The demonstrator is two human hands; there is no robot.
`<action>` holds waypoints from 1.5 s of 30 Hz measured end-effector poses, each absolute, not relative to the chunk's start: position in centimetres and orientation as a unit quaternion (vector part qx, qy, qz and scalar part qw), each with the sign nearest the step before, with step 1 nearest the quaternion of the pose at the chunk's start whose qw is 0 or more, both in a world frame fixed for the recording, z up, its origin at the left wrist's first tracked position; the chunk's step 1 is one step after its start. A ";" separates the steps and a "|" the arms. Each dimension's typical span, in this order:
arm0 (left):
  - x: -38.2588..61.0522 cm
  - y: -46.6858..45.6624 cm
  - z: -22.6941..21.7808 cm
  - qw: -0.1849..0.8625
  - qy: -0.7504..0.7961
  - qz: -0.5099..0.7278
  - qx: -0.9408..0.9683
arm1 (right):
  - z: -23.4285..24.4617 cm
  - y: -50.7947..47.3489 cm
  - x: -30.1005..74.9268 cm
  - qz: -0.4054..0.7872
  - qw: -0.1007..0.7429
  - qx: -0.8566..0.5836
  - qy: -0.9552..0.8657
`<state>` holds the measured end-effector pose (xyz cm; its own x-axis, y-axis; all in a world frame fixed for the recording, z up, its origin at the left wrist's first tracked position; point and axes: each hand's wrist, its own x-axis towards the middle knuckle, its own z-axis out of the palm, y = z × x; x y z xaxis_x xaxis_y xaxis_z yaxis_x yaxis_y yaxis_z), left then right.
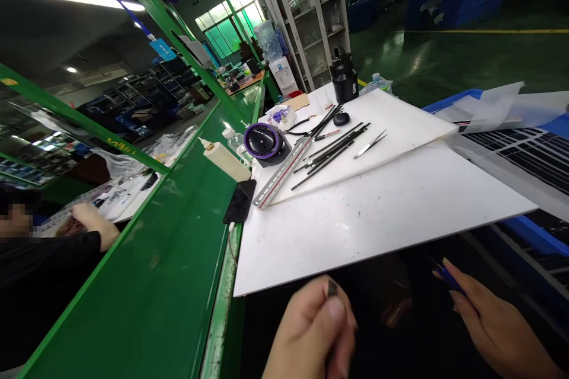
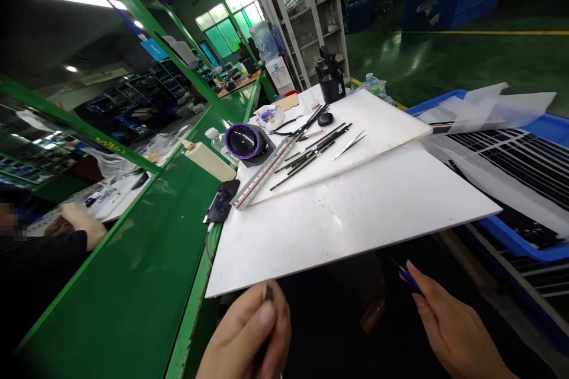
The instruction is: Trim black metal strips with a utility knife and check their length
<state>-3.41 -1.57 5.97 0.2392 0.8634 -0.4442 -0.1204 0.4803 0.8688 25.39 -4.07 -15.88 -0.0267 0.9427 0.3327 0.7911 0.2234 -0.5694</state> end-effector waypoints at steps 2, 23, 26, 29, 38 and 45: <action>-2.8 0.1 4.0 0.667 0.551 0.357 0.353 | -14.2 -3.8 25.0 0.119 0.346 -0.600 -0.711; -3.8 2.3 -1.9 0.724 0.574 0.300 0.237 | 0.0 2.2 15.6 0.218 0.059 -0.523 -0.822; -3.6 2.3 -1.8 0.708 0.588 0.296 0.255 | 0.3 2.6 15.4 0.231 0.052 -0.513 -0.826; -3.4 2.3 -1.7 0.704 0.593 0.292 0.260 | 0.5 2.8 15.4 0.235 0.052 -0.505 -0.829; -3.3 2.2 -1.8 0.694 0.605 0.292 0.259 | 0.7 3.1 15.2 0.234 0.038 -0.492 -0.838; -3.6 2.5 -2.0 0.697 0.599 0.292 0.265 | 0.6 3.0 15.2 0.231 0.046 -0.493 -0.837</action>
<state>-3.58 2.46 -1.95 0.1131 0.7241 -0.6804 -0.0904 0.6894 0.7187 15.24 3.01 0.63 -0.5092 0.8472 -0.1514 0.8047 0.4062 -0.4329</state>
